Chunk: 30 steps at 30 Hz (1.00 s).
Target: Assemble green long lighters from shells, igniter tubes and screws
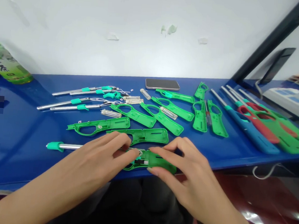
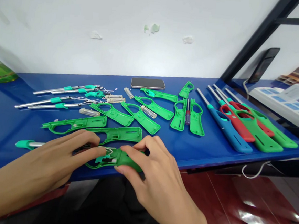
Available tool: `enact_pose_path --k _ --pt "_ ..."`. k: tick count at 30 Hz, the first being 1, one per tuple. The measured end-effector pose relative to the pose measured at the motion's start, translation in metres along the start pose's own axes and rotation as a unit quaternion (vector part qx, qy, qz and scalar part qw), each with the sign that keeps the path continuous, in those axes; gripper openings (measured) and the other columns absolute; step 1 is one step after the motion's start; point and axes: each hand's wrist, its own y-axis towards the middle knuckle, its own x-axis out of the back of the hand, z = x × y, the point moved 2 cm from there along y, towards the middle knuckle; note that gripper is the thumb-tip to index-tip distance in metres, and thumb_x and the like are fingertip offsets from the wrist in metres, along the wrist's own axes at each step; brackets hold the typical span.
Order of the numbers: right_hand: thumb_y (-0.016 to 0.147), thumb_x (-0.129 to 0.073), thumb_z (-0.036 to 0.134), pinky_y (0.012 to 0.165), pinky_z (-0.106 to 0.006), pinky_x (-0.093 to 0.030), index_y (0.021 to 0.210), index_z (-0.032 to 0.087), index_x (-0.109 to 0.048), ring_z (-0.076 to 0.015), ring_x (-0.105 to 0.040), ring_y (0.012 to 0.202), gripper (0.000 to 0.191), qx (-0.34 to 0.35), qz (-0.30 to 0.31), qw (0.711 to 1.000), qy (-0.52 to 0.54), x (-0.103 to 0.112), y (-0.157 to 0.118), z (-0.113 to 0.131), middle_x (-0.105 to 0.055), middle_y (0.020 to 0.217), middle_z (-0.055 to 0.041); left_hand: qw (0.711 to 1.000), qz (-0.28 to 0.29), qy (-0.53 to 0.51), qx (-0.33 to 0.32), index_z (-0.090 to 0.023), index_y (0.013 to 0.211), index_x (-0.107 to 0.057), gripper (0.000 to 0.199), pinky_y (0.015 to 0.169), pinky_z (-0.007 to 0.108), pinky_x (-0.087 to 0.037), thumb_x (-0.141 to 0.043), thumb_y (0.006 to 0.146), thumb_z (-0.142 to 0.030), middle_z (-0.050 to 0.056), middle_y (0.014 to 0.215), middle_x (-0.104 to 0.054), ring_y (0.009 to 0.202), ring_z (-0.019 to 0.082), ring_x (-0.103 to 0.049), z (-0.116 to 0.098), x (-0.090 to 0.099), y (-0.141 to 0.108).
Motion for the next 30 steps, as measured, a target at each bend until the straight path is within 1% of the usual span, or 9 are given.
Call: enact_pose_path --k 6,9,14,19,22,24,27,29,30 --pt "0.108 -0.069 0.033 0.086 -0.043 -0.057 0.133 0.028 -0.076 -0.0260 -0.063 0.104 0.027 -0.001 0.001 1.000 0.001 0.000 0.000 0.002 -0.064 0.112 -0.0075 0.999 0.034 -0.032 0.019 -0.025 0.130 -0.059 0.074 0.080 0.037 -0.051 -0.041 0.069 0.014 0.007 0.122 -0.059 0.100 0.026 -0.062 0.001 -0.006 -0.006" --pt "0.108 -0.069 0.033 0.087 -0.044 -0.057 0.133 0.028 -0.076 -0.0264 -0.063 0.105 0.027 0.000 -0.003 1.000 0.000 0.000 0.000 0.001 -0.064 0.113 -0.0079 0.998 0.021 -0.046 0.024 -0.025 0.127 -0.059 0.070 0.077 0.036 -0.051 -0.039 0.072 0.012 0.006 0.121 -0.060 0.098 0.025 -0.063 0.002 -0.006 -0.005" --pt "0.107 -0.070 0.034 0.086 -0.043 -0.058 0.134 0.029 -0.076 -0.0259 -0.063 0.104 0.027 0.001 -0.003 1.000 0.000 0.000 0.000 0.000 -0.065 0.112 -0.0073 0.998 -0.011 -0.059 0.023 -0.026 0.131 -0.060 0.076 0.072 0.032 -0.050 -0.036 0.070 0.012 0.005 0.117 -0.060 0.092 0.020 -0.065 0.002 -0.002 -0.002" --pt "0.107 -0.070 0.033 0.087 -0.044 -0.059 0.132 0.028 -0.076 -0.0260 -0.064 0.103 0.026 0.005 -0.012 1.000 -0.003 0.000 0.000 -0.001 -0.066 0.112 -0.0079 0.999 -0.031 -0.018 0.009 -0.025 0.136 -0.061 0.070 0.077 0.033 -0.056 -0.037 0.080 0.009 0.009 0.122 -0.063 0.099 0.022 -0.068 -0.001 0.002 -0.005" --pt "0.107 -0.070 0.033 0.086 -0.043 -0.060 0.131 0.027 -0.077 -0.0262 -0.065 0.102 0.025 0.007 -0.018 1.000 -0.008 0.000 0.000 0.000 -0.067 0.111 -0.0085 0.999 -0.046 -0.020 0.007 -0.024 0.136 -0.062 0.063 0.079 0.033 -0.057 -0.040 0.086 0.007 0.009 0.122 -0.063 0.102 0.023 -0.068 -0.002 0.002 -0.008" --pt "0.107 -0.070 0.033 0.086 -0.043 -0.061 0.130 0.027 -0.077 -0.0265 -0.067 0.103 0.025 0.003 -0.015 1.000 -0.013 0.000 0.000 0.000 -0.068 0.113 -0.0088 0.999 -0.043 -0.032 0.007 -0.024 0.136 -0.063 0.061 0.081 0.033 -0.057 -0.040 0.089 0.006 0.009 0.123 -0.062 0.103 0.023 -0.067 0.000 0.002 -0.010" --pt "0.106 -0.070 0.035 0.082 -0.042 -0.064 0.131 0.029 -0.076 -0.0270 -0.069 0.104 0.026 -0.008 -0.004 1.000 -0.017 0.002 0.003 0.002 -0.069 0.116 -0.0089 0.998 -0.021 -0.054 0.009 -0.029 0.139 -0.062 0.069 0.084 0.032 -0.056 -0.039 0.086 0.009 0.007 0.125 -0.062 0.102 0.021 -0.066 0.005 -0.001 -0.010" --pt "0.106 -0.070 0.036 0.077 -0.041 -0.066 0.133 0.031 -0.076 -0.0270 -0.071 0.102 0.028 -0.011 0.005 1.000 -0.022 0.003 0.004 0.003 -0.070 0.116 -0.0085 0.998 -0.011 -0.062 0.008 -0.032 0.138 -0.063 0.071 0.082 0.031 -0.054 -0.037 0.086 0.010 0.005 0.122 -0.063 0.099 0.019 -0.066 0.009 -0.003 -0.010" --pt "0.106 -0.070 0.036 0.075 -0.041 -0.066 0.134 0.033 -0.075 -0.0268 -0.071 0.100 0.029 -0.010 0.011 1.000 -0.026 0.004 0.004 0.003 -0.070 0.114 -0.0080 0.998 -0.013 -0.064 0.007 -0.032 0.137 -0.063 0.068 0.080 0.030 -0.054 -0.037 0.089 0.009 0.004 0.120 -0.065 0.098 0.019 -0.066 0.010 -0.004 -0.009"
